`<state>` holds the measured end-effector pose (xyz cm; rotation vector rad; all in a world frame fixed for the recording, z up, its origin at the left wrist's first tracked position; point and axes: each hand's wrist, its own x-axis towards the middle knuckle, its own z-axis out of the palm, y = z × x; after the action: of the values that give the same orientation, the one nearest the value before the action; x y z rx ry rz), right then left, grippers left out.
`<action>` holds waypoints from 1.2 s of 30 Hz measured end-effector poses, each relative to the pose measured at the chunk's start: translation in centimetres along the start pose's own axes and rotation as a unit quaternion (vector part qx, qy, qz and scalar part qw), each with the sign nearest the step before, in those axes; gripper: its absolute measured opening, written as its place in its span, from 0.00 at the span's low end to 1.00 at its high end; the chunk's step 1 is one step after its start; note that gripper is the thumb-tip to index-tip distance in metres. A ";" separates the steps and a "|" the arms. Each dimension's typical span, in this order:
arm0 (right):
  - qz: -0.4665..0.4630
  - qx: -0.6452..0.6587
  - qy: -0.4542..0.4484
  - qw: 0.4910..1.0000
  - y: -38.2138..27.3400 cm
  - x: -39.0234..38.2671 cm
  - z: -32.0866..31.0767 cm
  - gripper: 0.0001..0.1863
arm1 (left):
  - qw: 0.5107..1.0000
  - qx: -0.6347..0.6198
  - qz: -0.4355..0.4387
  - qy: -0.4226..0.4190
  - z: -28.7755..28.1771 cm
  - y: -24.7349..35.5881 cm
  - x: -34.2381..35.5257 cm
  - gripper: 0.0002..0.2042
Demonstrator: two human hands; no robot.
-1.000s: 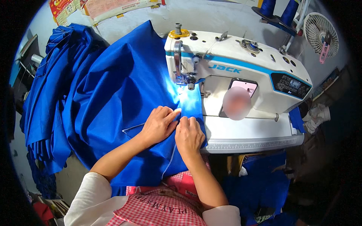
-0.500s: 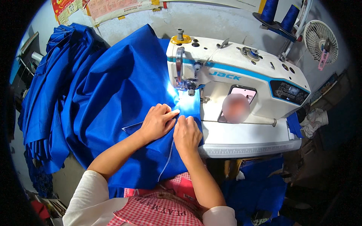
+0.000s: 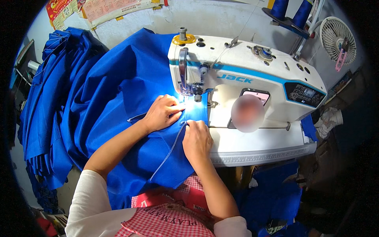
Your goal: The person sews a blue fabric using a sewing machine. They guide the fabric under the needle, stitch along the edge, and adjust the material as needed. The person briefly handles a phone before resuming sewing.
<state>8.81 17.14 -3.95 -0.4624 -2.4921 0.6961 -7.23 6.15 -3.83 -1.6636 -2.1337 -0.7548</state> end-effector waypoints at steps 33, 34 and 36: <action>-0.116 -0.090 -0.008 0.989 -1.8 -0.9 -3.9 0.09 | 0.996 -0.027 -0.075 0.039 -1.1 5.9 -3.9 0.10; -0.145 -0.048 0.022 0.988 -1.5 0.2 -2.8 0.08 | 0.996 -0.034 -0.077 0.039 -0.9 6.0 -3.8 0.10; -0.123 -0.037 0.004 0.992 -1.1 1.3 -0.8 0.07 | 0.995 -0.039 -0.083 0.038 -0.9 6.0 -3.9 0.11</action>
<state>7.98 17.11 -2.22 -0.1773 -2.5164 0.5035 -0.48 3.63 -4.00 -1.4817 -2.2345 -0.9470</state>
